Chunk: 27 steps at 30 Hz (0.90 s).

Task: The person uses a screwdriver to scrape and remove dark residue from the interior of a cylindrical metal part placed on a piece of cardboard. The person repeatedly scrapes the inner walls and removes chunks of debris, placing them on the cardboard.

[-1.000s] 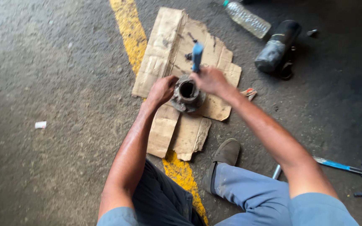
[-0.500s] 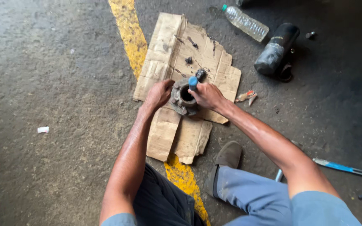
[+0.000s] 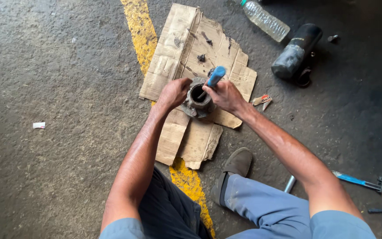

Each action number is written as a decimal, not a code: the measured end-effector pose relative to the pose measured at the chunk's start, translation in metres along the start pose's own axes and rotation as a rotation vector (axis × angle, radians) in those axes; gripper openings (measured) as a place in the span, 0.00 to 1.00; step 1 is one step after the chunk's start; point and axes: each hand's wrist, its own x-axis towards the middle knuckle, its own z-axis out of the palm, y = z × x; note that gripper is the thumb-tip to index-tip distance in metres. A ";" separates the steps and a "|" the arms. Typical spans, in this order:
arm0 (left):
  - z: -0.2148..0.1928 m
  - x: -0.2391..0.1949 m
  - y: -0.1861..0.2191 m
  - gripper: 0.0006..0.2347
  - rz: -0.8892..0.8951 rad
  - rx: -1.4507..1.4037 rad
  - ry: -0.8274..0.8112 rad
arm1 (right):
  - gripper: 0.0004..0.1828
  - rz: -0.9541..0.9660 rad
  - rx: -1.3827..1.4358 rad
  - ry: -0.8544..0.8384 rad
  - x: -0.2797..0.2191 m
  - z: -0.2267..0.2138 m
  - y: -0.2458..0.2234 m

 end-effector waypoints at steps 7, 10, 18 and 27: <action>0.004 0.011 -0.012 0.12 0.052 -0.009 0.066 | 0.09 -0.097 -0.032 0.065 0.006 -0.009 -0.012; 0.010 0.006 -0.017 0.11 0.018 -0.022 0.040 | 0.08 -0.125 -0.035 0.116 -0.002 -0.006 -0.011; 0.012 0.012 -0.022 0.12 0.046 -0.031 0.050 | 0.09 -0.249 -0.030 0.129 -0.003 -0.006 -0.010; 0.011 0.016 -0.025 0.13 -0.049 -0.052 -0.034 | 0.11 -0.286 0.029 0.149 0.003 0.013 -0.001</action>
